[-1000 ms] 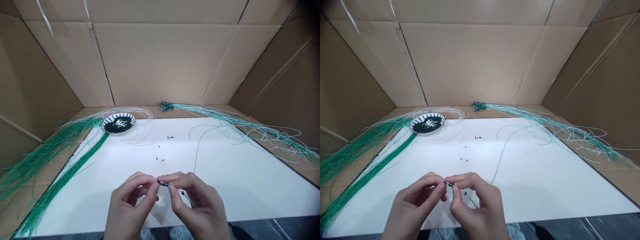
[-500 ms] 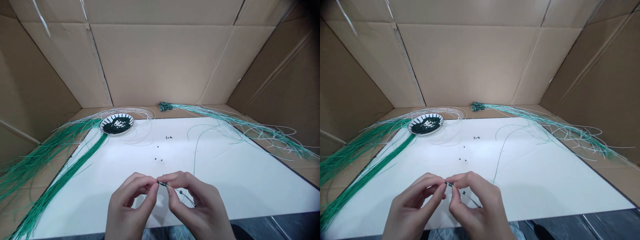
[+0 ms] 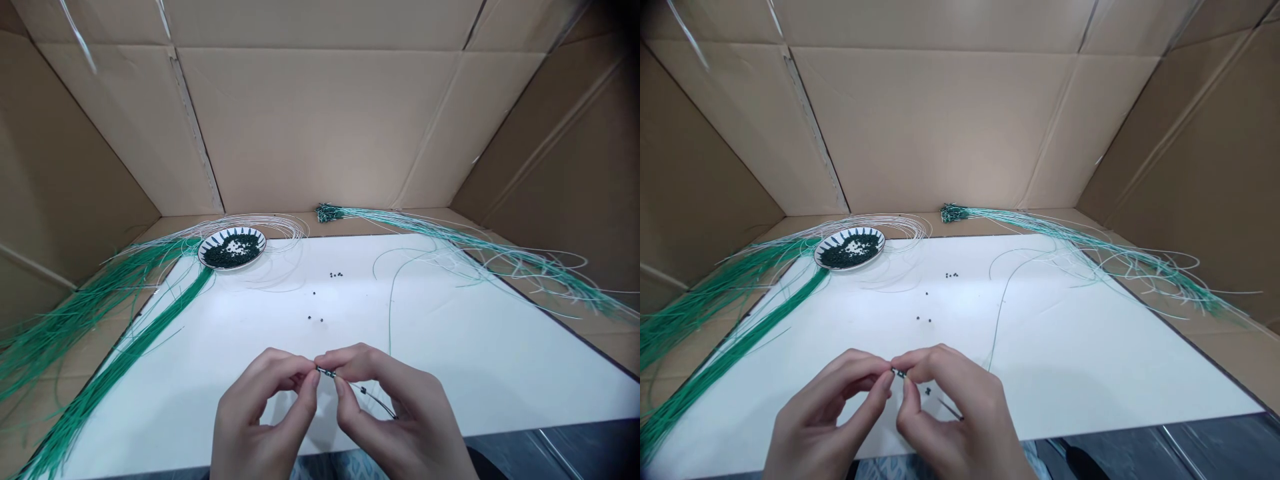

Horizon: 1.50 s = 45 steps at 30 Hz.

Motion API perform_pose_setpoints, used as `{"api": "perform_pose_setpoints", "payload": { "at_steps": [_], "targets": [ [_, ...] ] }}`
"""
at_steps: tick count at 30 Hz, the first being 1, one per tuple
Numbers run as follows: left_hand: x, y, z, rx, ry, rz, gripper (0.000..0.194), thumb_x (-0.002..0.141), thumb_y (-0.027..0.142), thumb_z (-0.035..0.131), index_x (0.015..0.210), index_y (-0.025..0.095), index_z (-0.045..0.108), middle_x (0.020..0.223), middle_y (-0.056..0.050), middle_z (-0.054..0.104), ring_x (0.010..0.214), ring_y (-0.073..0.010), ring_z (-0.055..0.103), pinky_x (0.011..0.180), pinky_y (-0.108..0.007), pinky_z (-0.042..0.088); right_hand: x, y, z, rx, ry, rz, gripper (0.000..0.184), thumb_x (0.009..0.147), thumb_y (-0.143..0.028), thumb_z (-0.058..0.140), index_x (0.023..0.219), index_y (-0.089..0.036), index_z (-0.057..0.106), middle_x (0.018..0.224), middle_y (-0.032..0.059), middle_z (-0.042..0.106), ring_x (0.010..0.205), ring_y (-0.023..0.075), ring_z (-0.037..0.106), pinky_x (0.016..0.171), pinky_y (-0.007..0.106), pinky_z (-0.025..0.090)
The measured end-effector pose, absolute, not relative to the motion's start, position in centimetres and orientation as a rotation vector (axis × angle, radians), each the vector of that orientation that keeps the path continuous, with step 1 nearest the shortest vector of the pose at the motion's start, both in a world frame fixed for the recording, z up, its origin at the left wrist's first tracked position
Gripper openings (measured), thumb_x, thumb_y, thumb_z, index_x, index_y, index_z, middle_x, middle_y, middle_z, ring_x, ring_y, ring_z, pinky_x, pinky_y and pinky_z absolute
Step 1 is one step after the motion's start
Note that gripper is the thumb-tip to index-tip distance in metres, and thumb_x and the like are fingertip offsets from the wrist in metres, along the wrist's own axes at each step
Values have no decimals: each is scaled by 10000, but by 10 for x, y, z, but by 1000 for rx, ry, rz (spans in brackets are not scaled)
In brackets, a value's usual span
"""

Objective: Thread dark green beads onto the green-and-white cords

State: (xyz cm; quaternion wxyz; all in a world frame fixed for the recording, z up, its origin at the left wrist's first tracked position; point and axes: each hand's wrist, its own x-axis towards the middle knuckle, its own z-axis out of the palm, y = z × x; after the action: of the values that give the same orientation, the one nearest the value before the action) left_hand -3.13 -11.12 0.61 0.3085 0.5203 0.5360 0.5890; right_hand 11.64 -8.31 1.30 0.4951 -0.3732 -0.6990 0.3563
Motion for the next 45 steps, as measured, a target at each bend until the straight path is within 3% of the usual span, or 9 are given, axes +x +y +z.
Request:
{"api": "perform_pose_setpoints", "payload": {
  "at_steps": [12,26,45],
  "targets": [
    [-33,-113,4,1543,1426,1533,199,864,100,660,814,281,724,776,45,703,699,-135,666,627,-208,517,119,-83,14,-872,-1747,800,247,818,-35,575,847,-277,617,970,-123,780,829,59,735,795,119,551],
    [-33,-113,3,1584,1445,1571,210,870,91,650,828,285,717,768,53,697,692,-129,662,619,-200,516,125,-80,15,-842,-1822,803,233,824,-13,595,822,-245,607,992,-54,791,851,103,748,809,172,576],
    [-30,-114,3,1680,1480,1578,210,875,83,648,847,285,699,771,66,684,684,-109,654,633,-185,499,123,-82,15,-865,-1775,814,227,820,-30,577,814,-257,592,979,-91,778,823,79,741,795,143,564]
  ]
}}
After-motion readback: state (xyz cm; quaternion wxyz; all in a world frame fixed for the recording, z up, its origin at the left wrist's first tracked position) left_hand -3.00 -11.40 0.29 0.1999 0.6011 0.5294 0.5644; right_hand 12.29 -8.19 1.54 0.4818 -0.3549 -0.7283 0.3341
